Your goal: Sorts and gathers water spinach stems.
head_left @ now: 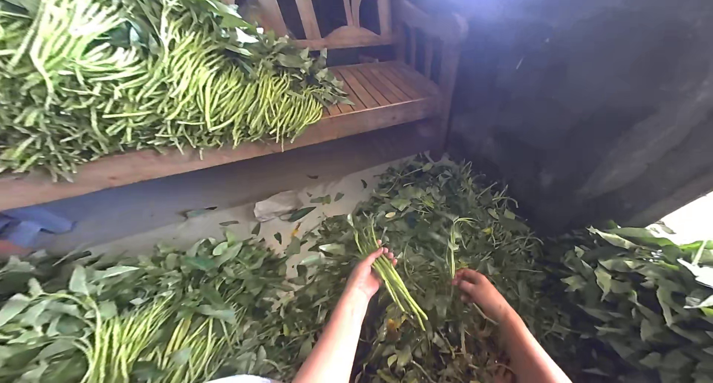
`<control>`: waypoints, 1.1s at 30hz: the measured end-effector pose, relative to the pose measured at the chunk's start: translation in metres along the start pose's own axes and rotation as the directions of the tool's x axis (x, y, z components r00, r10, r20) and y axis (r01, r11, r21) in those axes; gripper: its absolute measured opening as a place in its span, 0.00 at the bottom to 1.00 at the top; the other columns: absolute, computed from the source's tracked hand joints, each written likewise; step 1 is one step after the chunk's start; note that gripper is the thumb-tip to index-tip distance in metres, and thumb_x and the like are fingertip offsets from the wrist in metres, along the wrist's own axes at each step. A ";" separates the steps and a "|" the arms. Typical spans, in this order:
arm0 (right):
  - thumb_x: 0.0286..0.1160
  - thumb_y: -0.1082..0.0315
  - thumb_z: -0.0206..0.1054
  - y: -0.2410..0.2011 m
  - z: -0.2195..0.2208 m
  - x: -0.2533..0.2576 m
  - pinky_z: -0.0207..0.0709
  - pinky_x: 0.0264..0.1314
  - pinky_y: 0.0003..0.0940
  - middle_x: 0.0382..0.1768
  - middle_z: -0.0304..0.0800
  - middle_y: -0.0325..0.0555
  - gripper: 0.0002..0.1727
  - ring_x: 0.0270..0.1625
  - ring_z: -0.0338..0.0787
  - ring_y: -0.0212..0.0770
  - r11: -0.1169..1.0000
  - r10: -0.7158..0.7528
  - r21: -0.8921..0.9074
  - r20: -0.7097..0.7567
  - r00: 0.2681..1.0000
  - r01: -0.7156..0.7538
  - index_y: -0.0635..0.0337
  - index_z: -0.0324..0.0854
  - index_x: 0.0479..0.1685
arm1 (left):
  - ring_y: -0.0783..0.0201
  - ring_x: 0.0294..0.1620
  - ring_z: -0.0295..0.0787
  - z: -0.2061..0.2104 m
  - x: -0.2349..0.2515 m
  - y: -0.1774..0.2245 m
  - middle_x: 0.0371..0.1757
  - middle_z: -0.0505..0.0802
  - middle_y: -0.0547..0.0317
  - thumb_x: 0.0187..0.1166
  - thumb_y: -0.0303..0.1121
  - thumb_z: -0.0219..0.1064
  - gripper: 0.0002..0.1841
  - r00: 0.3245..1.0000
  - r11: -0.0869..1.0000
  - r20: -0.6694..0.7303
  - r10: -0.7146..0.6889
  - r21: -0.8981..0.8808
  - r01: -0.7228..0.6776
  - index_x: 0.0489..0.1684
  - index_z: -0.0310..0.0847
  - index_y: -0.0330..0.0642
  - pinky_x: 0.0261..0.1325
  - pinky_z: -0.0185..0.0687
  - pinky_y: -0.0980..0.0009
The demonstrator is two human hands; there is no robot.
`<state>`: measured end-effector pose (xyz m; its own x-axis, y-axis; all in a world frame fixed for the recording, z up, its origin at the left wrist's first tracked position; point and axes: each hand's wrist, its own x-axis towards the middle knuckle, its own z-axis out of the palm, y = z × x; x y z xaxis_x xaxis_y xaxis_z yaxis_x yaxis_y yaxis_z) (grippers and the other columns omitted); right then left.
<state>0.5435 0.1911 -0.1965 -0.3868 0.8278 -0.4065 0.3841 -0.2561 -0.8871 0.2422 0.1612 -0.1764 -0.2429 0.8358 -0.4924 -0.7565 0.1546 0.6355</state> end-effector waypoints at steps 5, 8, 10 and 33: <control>0.86 0.67 0.62 -0.033 0.007 -0.024 0.86 0.42 0.32 0.50 0.92 0.45 0.14 0.37 0.90 0.35 0.993 -0.112 0.051 0.043 0.993 0.110 0.63 0.76 0.64 | 0.58 0.32 0.89 0.026 -0.016 0.009 0.35 0.87 0.51 0.84 0.24 0.60 0.12 0.998 0.992 -0.016 -0.064 0.104 0.066 0.61 0.79 0.35 0.42 0.91 0.61; 0.84 0.66 0.65 -0.057 0.013 -0.034 0.86 0.46 0.34 0.49 0.91 0.47 0.16 0.40 0.90 0.36 0.979 -0.172 -0.109 0.005 0.985 0.172 0.65 0.77 0.64 | 0.56 0.30 0.89 0.042 -0.026 0.008 0.35 0.89 0.47 0.82 0.22 0.63 0.11 1.000 0.977 -0.028 -0.006 0.214 0.012 0.60 0.77 0.32 0.38 0.92 0.60; 0.83 0.63 0.66 -0.055 0.015 -0.037 0.86 0.53 0.39 0.50 0.90 0.50 0.18 0.45 0.91 0.40 0.948 -0.190 -0.268 -0.043 0.981 0.171 0.65 0.79 0.66 | 0.56 0.28 0.89 0.053 -0.034 0.003 0.34 0.89 0.46 0.80 0.20 0.66 0.13 0.998 0.946 -0.041 0.043 0.322 -0.027 0.60 0.77 0.30 0.34 0.91 0.61; 0.90 0.62 0.57 -0.044 0.006 -0.036 0.89 0.47 0.39 0.59 0.89 0.52 0.19 0.42 0.92 0.40 0.983 -0.178 -0.086 -0.199 0.964 0.164 0.63 0.80 0.70 | 0.49 0.47 0.91 0.062 -0.010 -0.021 0.54 0.88 0.38 0.73 0.23 0.75 0.26 0.993 0.933 -0.103 0.063 0.360 -0.022 0.70 0.72 0.29 0.47 0.91 0.53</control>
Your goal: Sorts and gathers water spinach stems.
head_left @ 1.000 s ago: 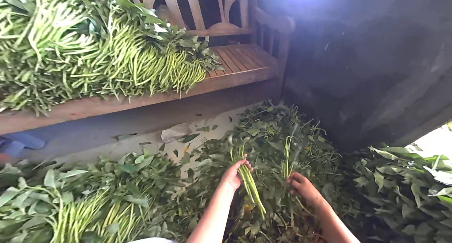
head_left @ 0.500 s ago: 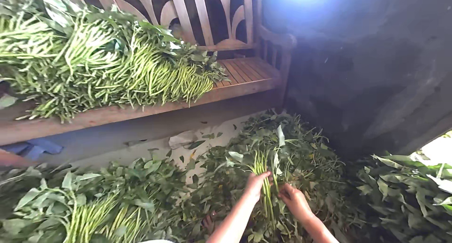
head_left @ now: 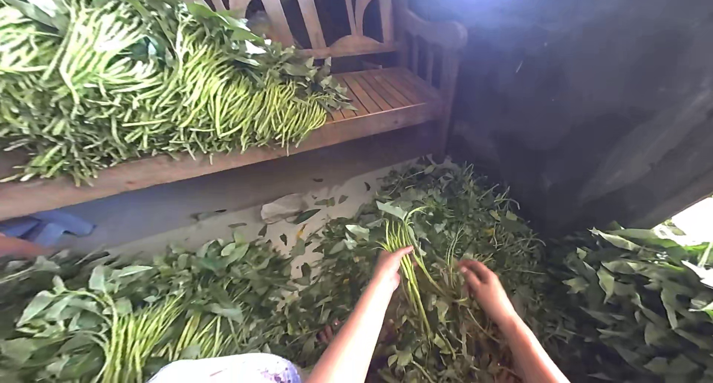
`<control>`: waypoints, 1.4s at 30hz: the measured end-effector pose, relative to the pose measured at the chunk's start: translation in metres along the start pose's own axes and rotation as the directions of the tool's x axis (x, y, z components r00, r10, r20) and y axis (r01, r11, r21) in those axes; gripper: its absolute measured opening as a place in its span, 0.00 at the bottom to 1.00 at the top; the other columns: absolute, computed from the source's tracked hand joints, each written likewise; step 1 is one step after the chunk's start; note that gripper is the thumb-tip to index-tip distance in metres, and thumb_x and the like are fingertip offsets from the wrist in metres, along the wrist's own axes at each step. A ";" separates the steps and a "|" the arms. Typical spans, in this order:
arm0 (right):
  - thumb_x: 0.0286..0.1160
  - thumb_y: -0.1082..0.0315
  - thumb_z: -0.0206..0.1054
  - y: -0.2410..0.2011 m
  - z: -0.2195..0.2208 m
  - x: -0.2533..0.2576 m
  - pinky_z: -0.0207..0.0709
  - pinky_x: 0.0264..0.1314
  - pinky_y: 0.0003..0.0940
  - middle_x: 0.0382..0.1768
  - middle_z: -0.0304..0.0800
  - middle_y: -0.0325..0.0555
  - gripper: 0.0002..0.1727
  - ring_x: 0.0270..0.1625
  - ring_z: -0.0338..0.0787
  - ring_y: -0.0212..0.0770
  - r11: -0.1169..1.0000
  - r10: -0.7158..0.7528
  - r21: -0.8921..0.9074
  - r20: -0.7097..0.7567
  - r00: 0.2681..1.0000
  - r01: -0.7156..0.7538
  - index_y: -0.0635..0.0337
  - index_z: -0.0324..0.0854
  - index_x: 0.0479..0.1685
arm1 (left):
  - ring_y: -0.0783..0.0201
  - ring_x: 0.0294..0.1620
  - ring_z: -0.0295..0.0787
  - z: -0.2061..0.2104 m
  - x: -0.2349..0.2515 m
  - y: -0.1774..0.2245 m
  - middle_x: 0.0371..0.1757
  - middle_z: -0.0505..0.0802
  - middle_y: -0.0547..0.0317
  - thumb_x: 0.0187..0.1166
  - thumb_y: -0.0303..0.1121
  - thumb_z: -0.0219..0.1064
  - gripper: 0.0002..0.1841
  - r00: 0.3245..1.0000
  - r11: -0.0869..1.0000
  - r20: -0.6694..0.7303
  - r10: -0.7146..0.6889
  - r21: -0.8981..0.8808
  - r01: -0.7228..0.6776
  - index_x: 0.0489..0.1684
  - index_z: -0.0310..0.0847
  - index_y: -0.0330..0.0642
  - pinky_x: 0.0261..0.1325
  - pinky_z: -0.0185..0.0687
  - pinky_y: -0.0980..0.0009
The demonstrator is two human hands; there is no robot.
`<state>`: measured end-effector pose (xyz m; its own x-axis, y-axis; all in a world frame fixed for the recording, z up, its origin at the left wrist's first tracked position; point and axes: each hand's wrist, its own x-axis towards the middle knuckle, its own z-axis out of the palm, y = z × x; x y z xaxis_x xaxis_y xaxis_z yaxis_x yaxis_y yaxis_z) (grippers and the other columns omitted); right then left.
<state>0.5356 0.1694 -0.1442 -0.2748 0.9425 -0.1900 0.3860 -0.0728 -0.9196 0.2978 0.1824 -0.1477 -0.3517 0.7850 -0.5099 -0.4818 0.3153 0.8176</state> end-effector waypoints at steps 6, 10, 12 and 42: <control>0.80 0.56 0.69 0.016 0.004 0.001 0.76 0.77 0.52 0.66 0.87 0.60 0.21 0.69 0.86 0.54 0.912 0.091 -0.410 0.212 0.973 0.005 0.62 0.88 0.63 | 0.51 0.49 0.91 -0.001 0.003 0.004 0.54 0.89 0.40 0.75 0.24 0.74 0.25 0.998 0.999 0.044 0.046 0.011 -0.046 0.70 0.72 0.31 0.49 0.90 0.53; 0.81 0.54 0.68 0.013 0.033 -0.003 0.77 0.73 0.56 0.59 0.88 0.64 0.22 0.64 0.87 0.59 0.852 0.063 -0.511 0.313 0.948 0.113 0.69 0.89 0.49 | 0.52 0.45 0.90 0.006 -0.007 0.005 0.51 0.90 0.42 0.75 0.24 0.74 0.24 0.993 0.996 0.100 0.065 0.056 -0.071 0.68 0.74 0.33 0.46 0.89 0.54; 0.82 0.55 0.65 0.008 0.035 -0.003 0.77 0.73 0.55 0.55 0.89 0.64 0.21 0.63 0.88 0.59 0.856 0.086 -0.510 0.309 0.947 0.088 0.70 0.89 0.47 | 0.52 0.45 0.91 0.004 -0.007 0.007 0.52 0.90 0.41 0.74 0.23 0.75 0.24 0.993 0.995 0.083 0.085 0.054 -0.090 0.69 0.73 0.32 0.46 0.90 0.54; 0.88 0.44 0.55 -0.008 0.048 -0.028 0.84 0.59 0.58 0.55 0.93 0.57 0.29 0.56 0.94 0.57 0.688 -0.018 -0.719 0.124 0.992 0.103 0.61 0.90 0.49 | 0.47 0.52 0.89 -0.038 0.025 -0.023 0.59 0.87 0.34 0.75 0.23 0.74 0.26 0.983 0.998 -0.177 -0.055 -0.018 0.053 0.71 0.72 0.28 0.52 0.89 0.53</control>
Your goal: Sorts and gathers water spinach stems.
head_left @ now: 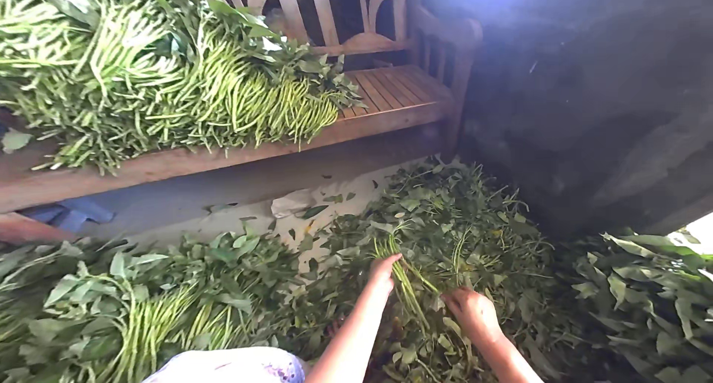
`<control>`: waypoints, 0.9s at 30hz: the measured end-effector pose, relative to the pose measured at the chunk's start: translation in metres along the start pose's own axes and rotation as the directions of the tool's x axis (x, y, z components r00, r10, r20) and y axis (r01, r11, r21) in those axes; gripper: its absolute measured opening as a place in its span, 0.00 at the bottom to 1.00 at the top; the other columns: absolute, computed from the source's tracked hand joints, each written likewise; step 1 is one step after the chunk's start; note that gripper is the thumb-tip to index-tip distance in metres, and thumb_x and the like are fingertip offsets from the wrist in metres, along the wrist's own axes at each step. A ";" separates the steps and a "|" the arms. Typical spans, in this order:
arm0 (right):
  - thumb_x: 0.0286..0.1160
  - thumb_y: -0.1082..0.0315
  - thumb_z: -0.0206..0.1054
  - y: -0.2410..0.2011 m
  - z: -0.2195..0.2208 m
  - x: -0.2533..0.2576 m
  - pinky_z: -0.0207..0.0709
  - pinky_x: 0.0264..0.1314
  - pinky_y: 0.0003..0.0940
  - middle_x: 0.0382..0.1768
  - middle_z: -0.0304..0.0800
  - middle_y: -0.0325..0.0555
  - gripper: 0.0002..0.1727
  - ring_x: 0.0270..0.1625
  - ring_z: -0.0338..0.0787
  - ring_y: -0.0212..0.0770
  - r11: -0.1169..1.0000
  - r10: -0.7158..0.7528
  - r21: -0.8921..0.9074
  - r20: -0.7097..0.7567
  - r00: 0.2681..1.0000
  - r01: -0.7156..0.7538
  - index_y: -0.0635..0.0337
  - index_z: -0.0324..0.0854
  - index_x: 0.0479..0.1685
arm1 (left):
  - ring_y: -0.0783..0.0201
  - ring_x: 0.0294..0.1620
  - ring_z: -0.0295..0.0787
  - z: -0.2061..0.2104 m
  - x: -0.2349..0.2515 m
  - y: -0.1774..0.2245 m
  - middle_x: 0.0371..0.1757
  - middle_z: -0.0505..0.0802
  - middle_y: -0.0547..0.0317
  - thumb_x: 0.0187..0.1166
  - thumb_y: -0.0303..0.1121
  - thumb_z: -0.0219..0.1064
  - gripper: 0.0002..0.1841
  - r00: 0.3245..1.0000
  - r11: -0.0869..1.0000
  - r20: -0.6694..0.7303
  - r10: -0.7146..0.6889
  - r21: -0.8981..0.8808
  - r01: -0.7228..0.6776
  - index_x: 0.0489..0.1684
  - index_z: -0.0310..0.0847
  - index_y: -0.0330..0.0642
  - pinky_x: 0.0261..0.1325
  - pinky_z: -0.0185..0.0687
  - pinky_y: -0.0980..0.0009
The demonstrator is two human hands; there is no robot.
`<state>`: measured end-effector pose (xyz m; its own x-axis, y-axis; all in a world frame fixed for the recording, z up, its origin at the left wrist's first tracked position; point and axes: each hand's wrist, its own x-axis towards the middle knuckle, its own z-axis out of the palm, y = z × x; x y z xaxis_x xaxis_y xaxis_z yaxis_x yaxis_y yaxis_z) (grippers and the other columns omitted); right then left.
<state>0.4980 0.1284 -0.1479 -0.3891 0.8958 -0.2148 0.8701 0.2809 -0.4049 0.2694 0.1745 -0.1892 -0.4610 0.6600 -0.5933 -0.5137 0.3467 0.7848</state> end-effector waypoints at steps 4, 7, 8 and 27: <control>0.75 0.31 0.65 -0.006 -0.005 0.012 0.84 0.64 0.56 0.66 0.85 0.59 0.39 0.61 0.91 0.57 0.984 0.121 0.129 0.037 0.992 -0.125 0.63 0.84 0.60 | 0.49 0.45 0.92 0.020 -0.028 -0.006 0.53 0.89 0.35 0.72 0.21 0.75 0.26 0.989 0.998 0.145 0.033 0.055 -0.041 0.69 0.72 0.26 0.46 0.92 0.55; 0.79 0.49 0.69 -0.001 0.007 0.022 0.81 0.66 0.52 0.55 0.89 0.58 0.25 0.57 0.90 0.53 0.909 0.129 0.396 0.023 0.991 -0.128 0.65 0.87 0.55 | 0.51 0.42 0.92 0.033 -0.042 -0.007 0.49 0.89 0.38 0.72 0.20 0.75 0.25 0.978 0.999 0.206 0.008 0.036 -0.016 0.67 0.72 0.26 0.43 0.92 0.57; 0.81 0.52 0.68 0.001 0.012 0.023 0.82 0.63 0.48 0.49 0.90 0.56 0.21 0.51 0.90 0.49 0.871 0.121 0.481 -0.003 0.993 -0.105 0.65 0.87 0.52 | 0.52 0.40 0.91 0.033 -0.042 -0.006 0.48 0.89 0.38 0.72 0.20 0.75 0.24 0.979 1.000 0.203 0.004 0.026 -0.009 0.65 0.72 0.26 0.41 0.92 0.58; 0.87 0.53 0.62 0.049 0.032 0.020 0.82 0.66 0.61 0.65 0.88 0.60 0.24 0.61 0.91 0.59 0.852 0.156 0.298 0.639 0.753 -0.430 0.55 0.79 0.75 | 0.50 0.39 0.93 -0.026 0.007 0.022 0.44 0.92 0.39 0.79 0.25 0.67 0.16 1.000 0.976 0.029 -0.010 -0.218 0.016 0.61 0.77 0.29 0.43 0.91 0.57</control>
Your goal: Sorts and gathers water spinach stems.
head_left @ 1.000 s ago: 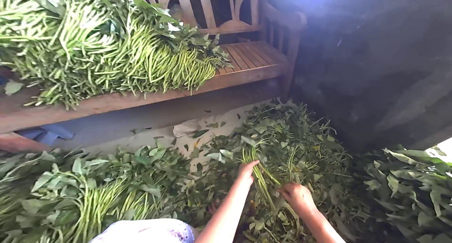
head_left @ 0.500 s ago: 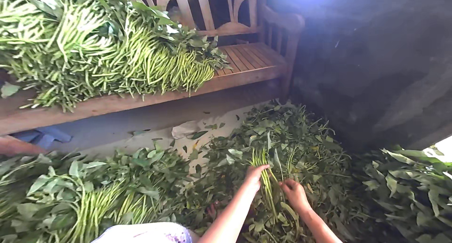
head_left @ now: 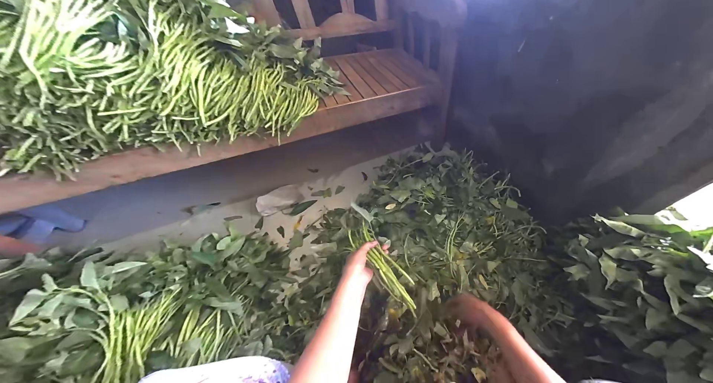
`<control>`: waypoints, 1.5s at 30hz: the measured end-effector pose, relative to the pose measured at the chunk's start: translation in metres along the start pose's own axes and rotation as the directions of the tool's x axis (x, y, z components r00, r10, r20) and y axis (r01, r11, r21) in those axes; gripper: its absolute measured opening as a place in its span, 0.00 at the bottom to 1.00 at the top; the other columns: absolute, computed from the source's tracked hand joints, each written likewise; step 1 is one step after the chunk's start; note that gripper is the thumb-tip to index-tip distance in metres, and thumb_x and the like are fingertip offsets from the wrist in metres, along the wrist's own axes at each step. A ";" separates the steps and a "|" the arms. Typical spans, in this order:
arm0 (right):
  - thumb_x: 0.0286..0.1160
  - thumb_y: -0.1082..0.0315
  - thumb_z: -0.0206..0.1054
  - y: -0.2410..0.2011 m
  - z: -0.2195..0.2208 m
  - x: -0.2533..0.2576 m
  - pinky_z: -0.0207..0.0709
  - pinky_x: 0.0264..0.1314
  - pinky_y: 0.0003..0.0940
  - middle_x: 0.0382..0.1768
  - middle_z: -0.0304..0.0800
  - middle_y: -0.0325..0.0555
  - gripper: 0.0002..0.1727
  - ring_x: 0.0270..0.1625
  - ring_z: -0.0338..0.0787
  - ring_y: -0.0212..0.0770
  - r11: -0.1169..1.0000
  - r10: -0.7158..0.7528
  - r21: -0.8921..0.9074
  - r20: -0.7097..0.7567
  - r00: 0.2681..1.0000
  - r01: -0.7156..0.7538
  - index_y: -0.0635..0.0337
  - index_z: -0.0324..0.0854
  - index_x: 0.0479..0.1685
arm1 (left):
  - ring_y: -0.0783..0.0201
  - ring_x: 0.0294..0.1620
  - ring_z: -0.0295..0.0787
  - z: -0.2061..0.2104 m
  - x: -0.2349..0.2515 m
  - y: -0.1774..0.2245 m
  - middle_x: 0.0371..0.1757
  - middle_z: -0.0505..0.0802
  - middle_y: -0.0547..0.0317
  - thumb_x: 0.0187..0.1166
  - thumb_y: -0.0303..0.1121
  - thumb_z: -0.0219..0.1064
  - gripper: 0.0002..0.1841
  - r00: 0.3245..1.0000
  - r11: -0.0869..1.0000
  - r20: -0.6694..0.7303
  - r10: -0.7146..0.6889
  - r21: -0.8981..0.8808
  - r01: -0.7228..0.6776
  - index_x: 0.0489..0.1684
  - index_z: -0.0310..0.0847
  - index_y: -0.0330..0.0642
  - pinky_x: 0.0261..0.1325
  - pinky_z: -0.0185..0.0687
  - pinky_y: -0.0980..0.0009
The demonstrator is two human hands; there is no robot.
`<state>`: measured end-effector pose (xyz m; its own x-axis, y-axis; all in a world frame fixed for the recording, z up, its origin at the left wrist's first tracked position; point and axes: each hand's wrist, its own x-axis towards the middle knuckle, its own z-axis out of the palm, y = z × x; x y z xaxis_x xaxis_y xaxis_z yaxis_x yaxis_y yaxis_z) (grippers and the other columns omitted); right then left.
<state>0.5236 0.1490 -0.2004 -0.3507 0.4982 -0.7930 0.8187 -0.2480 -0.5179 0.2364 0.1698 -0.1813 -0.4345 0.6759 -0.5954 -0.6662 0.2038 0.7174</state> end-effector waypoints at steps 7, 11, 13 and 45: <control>0.86 0.55 0.62 0.069 -0.023 0.041 0.74 0.77 0.62 0.69 0.85 0.65 0.25 0.75 0.83 0.61 0.971 0.203 -0.024 -0.430 0.880 -0.236 0.66 0.82 0.68 | 0.57 0.43 0.95 -0.003 -0.004 -0.002 0.49 0.94 0.46 0.84 0.27 0.61 0.11 0.985 0.988 0.133 -0.110 -0.092 0.122 0.57 0.81 0.32 0.48 0.92 0.64; 0.85 0.54 0.61 0.061 -0.002 0.039 0.75 0.75 0.64 0.72 0.84 0.61 0.24 0.75 0.83 0.60 0.953 0.207 -0.124 -0.394 0.896 -0.275 0.59 0.82 0.71 | 0.55 0.41 0.93 0.003 -0.004 -0.002 0.44 0.91 0.47 0.84 0.26 0.61 0.07 0.986 0.985 0.146 -0.083 -0.141 0.104 0.50 0.80 0.34 0.47 0.92 0.62; 0.85 0.54 0.62 0.066 0.002 0.044 0.74 0.76 0.64 0.72 0.84 0.61 0.24 0.76 0.83 0.61 0.957 0.198 -0.127 -0.376 0.905 -0.262 0.60 0.82 0.71 | 0.55 0.41 0.93 0.003 -0.003 -0.001 0.43 0.92 0.46 0.84 0.27 0.61 0.07 0.984 0.983 0.159 -0.077 -0.153 0.101 0.50 0.80 0.33 0.48 0.92 0.62; 0.83 0.57 0.63 -0.033 -0.023 0.064 0.80 0.69 0.63 0.67 0.88 0.59 0.21 0.70 0.87 0.59 0.962 0.153 -0.099 -0.575 0.804 -0.254 0.61 0.83 0.66 | 0.56 0.34 0.91 0.012 -0.010 0.008 0.37 0.88 0.48 0.83 0.23 0.63 0.11 0.976 0.994 0.188 -0.106 0.020 0.104 0.59 0.78 0.33 0.43 0.93 0.60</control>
<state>0.4847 0.2077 -0.2271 0.1051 0.8402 -0.5320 0.9218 -0.2831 -0.2649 0.2425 0.1732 -0.1659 -0.2396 0.7718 -0.5889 -0.6955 0.2868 0.6588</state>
